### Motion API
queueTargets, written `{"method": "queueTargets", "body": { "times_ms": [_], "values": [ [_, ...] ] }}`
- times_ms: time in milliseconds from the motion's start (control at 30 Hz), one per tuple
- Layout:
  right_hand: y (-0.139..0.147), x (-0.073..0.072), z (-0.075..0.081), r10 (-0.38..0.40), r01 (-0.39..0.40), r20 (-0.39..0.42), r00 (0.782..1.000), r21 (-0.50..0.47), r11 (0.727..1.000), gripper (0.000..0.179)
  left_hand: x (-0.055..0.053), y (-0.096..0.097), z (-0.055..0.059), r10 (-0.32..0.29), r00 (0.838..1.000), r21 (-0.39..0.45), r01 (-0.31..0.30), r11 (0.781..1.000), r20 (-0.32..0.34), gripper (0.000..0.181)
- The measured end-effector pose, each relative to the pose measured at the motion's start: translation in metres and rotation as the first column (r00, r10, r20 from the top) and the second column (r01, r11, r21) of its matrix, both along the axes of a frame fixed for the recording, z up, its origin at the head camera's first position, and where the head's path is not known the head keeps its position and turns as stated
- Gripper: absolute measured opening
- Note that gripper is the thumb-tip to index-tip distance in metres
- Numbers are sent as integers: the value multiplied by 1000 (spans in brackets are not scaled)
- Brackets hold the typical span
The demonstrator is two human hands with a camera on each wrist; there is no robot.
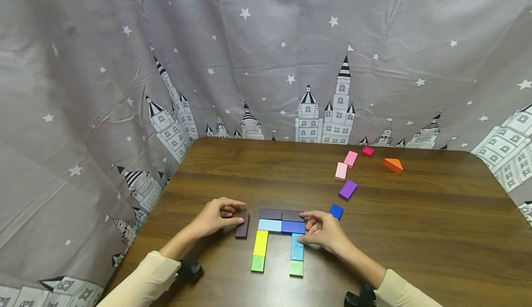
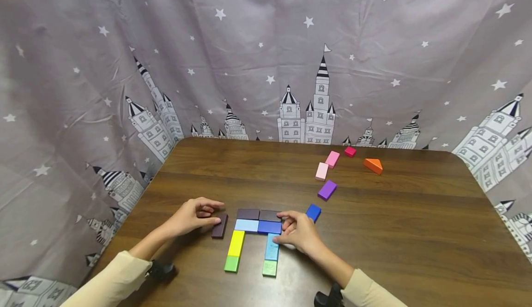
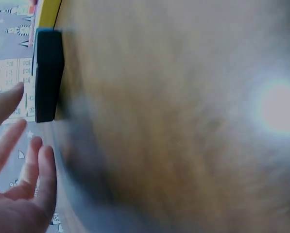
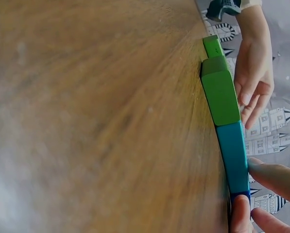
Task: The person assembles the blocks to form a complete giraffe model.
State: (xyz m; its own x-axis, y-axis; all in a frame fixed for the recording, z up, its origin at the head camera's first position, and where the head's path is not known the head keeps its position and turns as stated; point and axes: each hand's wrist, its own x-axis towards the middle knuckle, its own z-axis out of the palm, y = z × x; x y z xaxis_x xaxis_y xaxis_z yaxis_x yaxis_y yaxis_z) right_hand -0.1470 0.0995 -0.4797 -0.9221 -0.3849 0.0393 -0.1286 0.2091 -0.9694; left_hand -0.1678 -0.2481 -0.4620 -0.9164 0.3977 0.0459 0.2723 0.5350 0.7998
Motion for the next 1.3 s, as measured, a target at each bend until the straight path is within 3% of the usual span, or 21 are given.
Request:
{"method": "queueTargets", "body": {
  "times_ms": [300, 667, 933, 1300],
  "values": [
    [0, 0, 0, 0, 0, 4, 1000, 7, 1000, 57, 14, 7, -3, 95, 995, -56, -96, 994, -15, 48],
    [0, 0, -1, 7, -6, 24, 1000, -23, 1000, 58, 19, 18, -3, 152, 988, -64, -154, 986, -29, 56],
    [0, -2, -2, -1, 1, 4, 1000, 46, 999, 57, 22, 25, 0, 195, 980, -112, -197, 974, -29, 62],
    [0, -2, -5, -4, 4, -6, 1000, 64, 998, 56, 25, 30, 2, 273, 962, -154, -273, 950, -21, 60]
  ]
}}
